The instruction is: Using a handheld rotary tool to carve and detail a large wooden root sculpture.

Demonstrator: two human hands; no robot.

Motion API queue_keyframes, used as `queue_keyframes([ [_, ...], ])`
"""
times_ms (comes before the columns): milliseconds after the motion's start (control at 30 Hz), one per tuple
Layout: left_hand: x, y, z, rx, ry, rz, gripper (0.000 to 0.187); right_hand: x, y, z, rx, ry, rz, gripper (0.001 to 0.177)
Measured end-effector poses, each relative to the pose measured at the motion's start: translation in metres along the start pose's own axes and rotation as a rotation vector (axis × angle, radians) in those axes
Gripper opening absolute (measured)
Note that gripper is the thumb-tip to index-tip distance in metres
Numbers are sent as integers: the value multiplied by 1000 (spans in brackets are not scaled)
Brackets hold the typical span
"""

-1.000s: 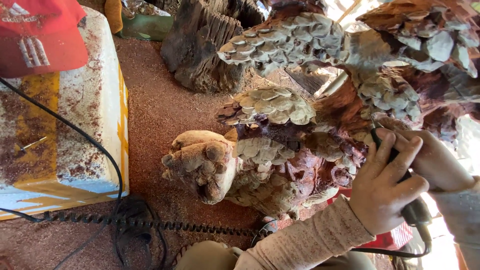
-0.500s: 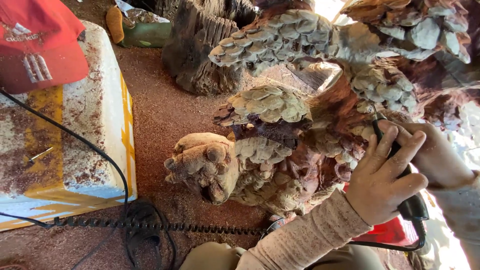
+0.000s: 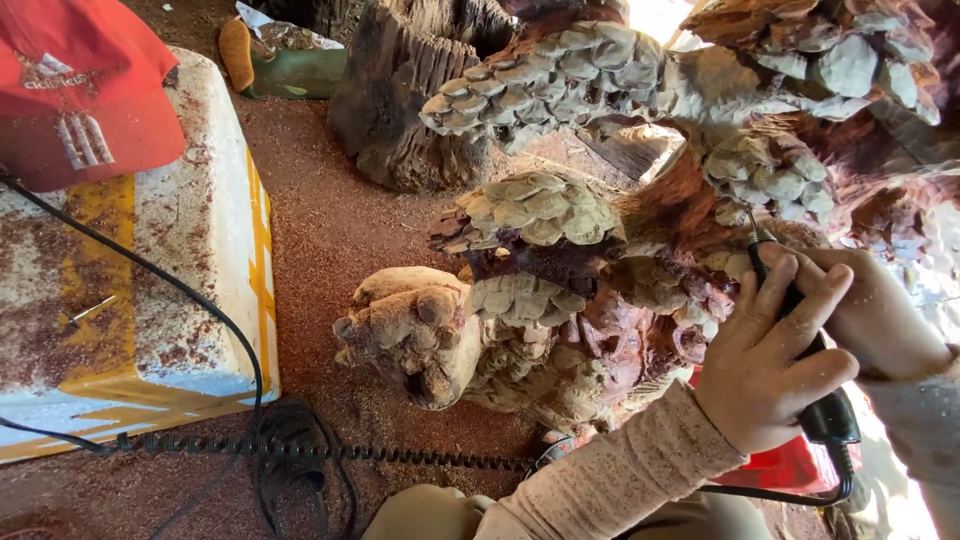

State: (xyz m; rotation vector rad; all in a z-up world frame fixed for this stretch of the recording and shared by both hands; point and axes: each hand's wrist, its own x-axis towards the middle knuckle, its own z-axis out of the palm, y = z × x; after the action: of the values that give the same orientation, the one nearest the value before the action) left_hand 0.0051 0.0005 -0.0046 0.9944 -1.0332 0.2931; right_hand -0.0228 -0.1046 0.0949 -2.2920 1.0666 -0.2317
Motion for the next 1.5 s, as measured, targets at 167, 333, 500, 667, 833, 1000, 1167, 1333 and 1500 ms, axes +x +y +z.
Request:
queue_keyframes([
  [167,-4,-3,1,-17,-23,-3,21,-3,12,1,173,-2,-38,44],
  [333,-11,-7,8,5,-50,16,22,-7,4,5,161,7,14,38],
  [500,-4,-2,-5,11,-48,15,22,-1,9,4,112,-28,-36,33],
  [667,-6,-9,-5,46,-100,13,28,-4,9,5,115,-37,-106,36],
  [833,-8,-23,-8,56,-122,49,28,-5,3,10,-18,68,-169,45],
  [1000,-7,-33,-7,-8,-80,104,26,-9,-18,14,-53,86,-143,37],
  [1167,-13,-41,-1,-7,1,145,24,-9,-17,17,-94,87,-164,30],
  [1333,-15,-46,-3,20,5,175,19,-10,-22,19,-104,64,-247,27],
  [1500,-12,-46,-5,46,82,177,22,-7,-32,24,-19,14,-383,25],
])
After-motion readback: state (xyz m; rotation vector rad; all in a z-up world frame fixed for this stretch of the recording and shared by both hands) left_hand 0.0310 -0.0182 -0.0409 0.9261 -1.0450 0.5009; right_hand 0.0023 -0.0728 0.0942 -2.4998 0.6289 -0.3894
